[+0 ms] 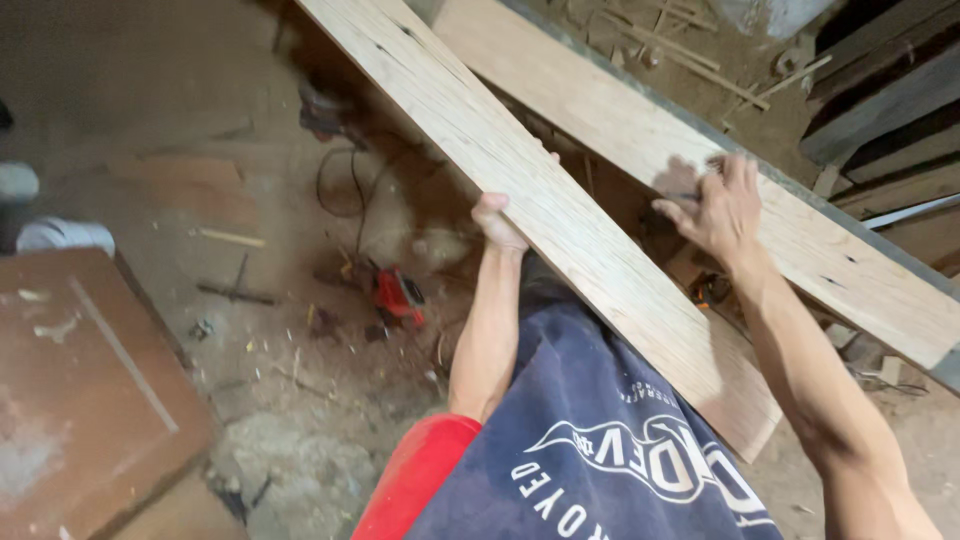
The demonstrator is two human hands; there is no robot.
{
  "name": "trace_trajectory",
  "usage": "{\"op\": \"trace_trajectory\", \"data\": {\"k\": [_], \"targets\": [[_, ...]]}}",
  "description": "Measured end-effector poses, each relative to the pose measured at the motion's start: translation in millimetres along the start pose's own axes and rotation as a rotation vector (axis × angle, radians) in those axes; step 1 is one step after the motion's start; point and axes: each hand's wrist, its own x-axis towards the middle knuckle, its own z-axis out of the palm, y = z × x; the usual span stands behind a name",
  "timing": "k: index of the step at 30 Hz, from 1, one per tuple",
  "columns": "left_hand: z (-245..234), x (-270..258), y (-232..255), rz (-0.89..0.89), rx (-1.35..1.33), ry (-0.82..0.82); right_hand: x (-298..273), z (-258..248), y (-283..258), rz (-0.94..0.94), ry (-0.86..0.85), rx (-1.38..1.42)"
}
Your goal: The person uses a combination square and a pencil to mark straight lines on several wooden planks. They repeatedly position the square, draw lines, and reposition the wood to mark different sections.
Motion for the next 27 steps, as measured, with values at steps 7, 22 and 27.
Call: {"op": "trace_trajectory", "data": {"k": [7, 22, 27], "targets": [[-22, -24, -48, 0.057, 0.048, 0.151, 22, 21, 34, -0.034, -0.301, 0.004], [48, 29, -108, -0.141, 0.992, 1.109, -2, -32, 11, 0.304, -0.696, 0.513], [32, 34, -97, -0.077, 0.653, 0.809, 22, -30, 63, 0.132, -0.546, 0.752]]}}
